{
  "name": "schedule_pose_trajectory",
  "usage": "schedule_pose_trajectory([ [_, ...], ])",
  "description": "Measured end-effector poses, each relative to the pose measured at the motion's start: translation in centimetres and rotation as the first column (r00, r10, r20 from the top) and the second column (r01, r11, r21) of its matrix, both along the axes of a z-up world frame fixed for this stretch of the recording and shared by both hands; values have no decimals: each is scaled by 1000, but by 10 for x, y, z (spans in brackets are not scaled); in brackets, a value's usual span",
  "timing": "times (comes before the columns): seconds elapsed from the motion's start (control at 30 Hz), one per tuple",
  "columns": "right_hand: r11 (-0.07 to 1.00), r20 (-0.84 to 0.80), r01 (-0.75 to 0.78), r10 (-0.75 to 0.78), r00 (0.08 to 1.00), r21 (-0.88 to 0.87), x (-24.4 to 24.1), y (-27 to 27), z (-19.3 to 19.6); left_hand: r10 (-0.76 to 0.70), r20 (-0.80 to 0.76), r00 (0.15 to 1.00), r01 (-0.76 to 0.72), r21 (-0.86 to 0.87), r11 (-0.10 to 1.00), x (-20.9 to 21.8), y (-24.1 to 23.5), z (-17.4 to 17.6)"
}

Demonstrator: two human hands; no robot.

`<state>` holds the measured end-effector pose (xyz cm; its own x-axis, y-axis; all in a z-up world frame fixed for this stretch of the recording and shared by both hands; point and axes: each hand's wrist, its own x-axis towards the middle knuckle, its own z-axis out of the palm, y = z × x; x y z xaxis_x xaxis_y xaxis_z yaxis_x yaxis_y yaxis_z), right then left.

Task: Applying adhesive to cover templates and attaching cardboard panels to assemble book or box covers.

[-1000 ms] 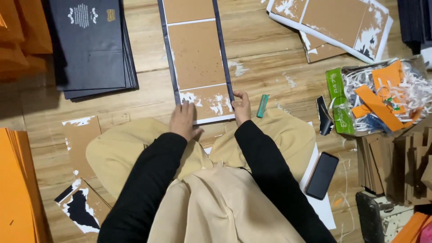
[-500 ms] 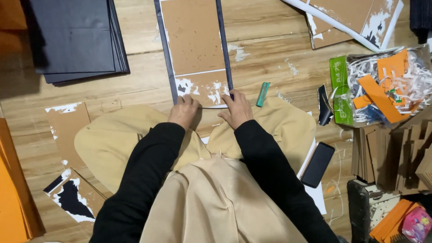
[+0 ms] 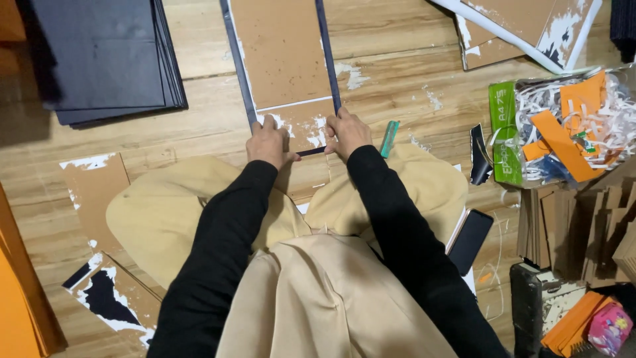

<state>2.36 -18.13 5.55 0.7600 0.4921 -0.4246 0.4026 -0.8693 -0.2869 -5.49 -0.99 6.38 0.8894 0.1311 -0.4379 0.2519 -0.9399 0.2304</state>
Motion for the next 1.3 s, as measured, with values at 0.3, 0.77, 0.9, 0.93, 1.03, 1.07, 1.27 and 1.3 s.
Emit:
schedule_pose_trajectory([
  [0.3, 936, 268, 235, -305, 914, 264, 2, -28, 15, 207, -72, 976, -218, -233, 948, 11, 2, -4],
  [0.77, 746, 229, 425, -596, 770, 513, -49, -44, -20, 201, -86, 976, -217, -275, 937, 12, 5, -6],
  [0.9, 804, -112, 395, -387, 915, 445, -34, -49, -29, 150, -14, 989, -148, -284, 947, 6, -5, 0],
  [0.93, 804, -108, 392, -387, 916, 446, -30, -49, -27, 151, -10, 988, -148, -284, 947, 13, -5, -2],
  [1.03, 810, -201, 438, -389, 899, 389, -28, -57, -26, -271, 57, 961, 277, -192, 941, 28, -14, -12],
  [1.07, 802, -223, 456, -399, 890, 387, -28, -58, -27, -407, 47, 912, 410, -118, 905, 34, -18, -15],
  [1.27, 359, -466, 785, -651, 599, 505, -36, -75, -66, -631, -88, 771, 621, -120, 775, 71, -24, -42],
  [1.3, 260, -469, 812, -708, 529, 523, -38, -79, -71, -650, -127, 749, 634, -146, 759, 74, -23, -41],
])
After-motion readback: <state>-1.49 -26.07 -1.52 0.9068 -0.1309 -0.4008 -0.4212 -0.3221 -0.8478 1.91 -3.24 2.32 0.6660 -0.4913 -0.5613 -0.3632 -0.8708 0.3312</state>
